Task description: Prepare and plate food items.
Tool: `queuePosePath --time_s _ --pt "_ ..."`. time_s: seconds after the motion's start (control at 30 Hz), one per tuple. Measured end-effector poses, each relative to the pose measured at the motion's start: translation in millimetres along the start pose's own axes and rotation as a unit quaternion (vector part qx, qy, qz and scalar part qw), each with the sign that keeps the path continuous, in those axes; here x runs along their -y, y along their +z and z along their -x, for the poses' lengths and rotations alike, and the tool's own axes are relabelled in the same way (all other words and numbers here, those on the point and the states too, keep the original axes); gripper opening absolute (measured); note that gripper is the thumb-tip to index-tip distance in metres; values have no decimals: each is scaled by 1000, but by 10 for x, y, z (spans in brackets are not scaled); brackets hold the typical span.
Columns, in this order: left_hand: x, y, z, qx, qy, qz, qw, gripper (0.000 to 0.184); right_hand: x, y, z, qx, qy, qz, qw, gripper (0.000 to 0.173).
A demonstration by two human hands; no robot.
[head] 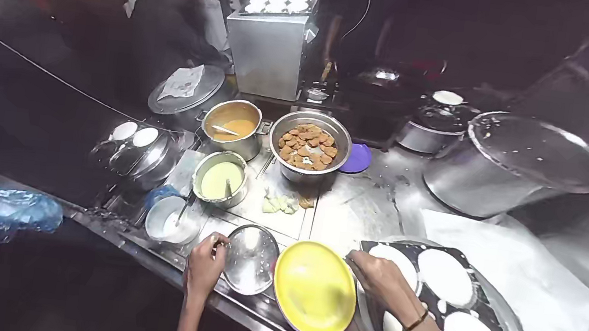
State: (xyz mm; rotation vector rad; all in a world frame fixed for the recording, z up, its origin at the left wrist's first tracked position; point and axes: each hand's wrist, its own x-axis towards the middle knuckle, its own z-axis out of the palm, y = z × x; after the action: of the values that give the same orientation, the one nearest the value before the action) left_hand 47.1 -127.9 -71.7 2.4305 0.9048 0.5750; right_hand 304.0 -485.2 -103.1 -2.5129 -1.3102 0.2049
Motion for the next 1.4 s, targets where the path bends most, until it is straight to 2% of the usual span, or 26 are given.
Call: queuePosePath --time_s 0.63,1.4 --pt "49 15 -4 19 29 -5 999 24 -22 -2 -9 -5 -2 14 1000 24" --pt "-22 -6 -20 31 21 -15 999 24 27 -98 6 1 4 1 1000 23"
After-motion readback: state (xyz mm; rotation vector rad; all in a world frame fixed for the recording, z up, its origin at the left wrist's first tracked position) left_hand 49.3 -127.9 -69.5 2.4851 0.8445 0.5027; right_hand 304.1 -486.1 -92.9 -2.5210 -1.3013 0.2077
